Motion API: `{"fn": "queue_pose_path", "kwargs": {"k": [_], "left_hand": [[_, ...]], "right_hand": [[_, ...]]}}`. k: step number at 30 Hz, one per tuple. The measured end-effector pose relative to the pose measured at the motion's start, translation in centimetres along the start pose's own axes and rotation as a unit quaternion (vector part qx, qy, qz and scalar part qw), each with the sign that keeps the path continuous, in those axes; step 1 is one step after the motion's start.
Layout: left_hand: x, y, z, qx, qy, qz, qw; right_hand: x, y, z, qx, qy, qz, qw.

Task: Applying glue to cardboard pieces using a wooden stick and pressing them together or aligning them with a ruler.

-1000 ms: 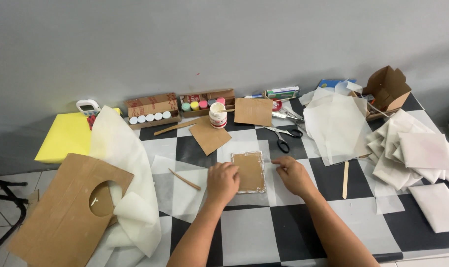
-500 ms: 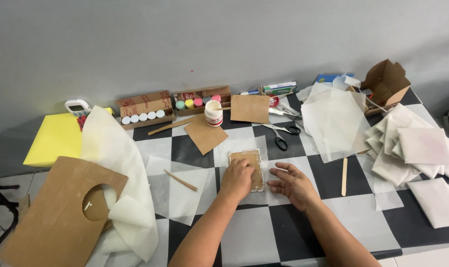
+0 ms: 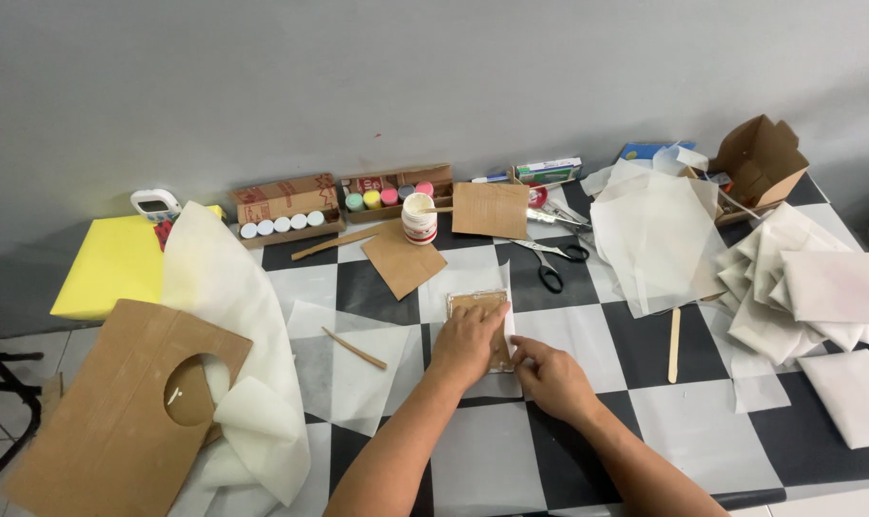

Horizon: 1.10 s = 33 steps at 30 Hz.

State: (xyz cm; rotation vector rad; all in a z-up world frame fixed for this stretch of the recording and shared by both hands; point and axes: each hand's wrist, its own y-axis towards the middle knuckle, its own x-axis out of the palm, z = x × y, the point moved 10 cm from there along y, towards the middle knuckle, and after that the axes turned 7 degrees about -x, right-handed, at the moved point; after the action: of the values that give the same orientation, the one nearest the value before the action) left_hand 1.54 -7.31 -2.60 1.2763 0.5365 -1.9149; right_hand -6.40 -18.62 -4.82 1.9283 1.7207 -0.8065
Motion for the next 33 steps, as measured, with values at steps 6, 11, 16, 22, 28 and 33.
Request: {"fn": "queue_pose_path", "kwargs": {"k": [6,11,16,22,28,33], "left_hand": [[-1.8,-0.8,1.6,0.015,0.008,0.013,1.0],[0.3,-0.3,0.4,0.009,0.009,-0.007,1.0],[1.0,-0.1,0.2,0.005,0.025,-0.028,0.999],[-0.6,-0.6,1.0,0.005,0.031,-0.033,0.999],[-0.2,-0.4,0.8,0.0,0.001,-0.044,0.999],[-0.3,-0.5,0.7,-0.001,-0.003,-0.039,0.999]], "right_hand": [[0.7,-0.3,-1.9,-0.144,-0.241,0.034,0.959],[0.1,-0.3,-3.5,-0.2,-0.262,0.022,0.944],[-1.3,1.2,-2.9,-0.132,-0.15,-0.025,0.98],[-5.1,6.6,0.4,-0.177,-0.193,0.12,0.958],[-7.2,12.3,4.6,0.003,-0.242,0.096,0.965],[-10.8,16.9,11.9,-0.058,-0.27,0.331,0.902]]}}
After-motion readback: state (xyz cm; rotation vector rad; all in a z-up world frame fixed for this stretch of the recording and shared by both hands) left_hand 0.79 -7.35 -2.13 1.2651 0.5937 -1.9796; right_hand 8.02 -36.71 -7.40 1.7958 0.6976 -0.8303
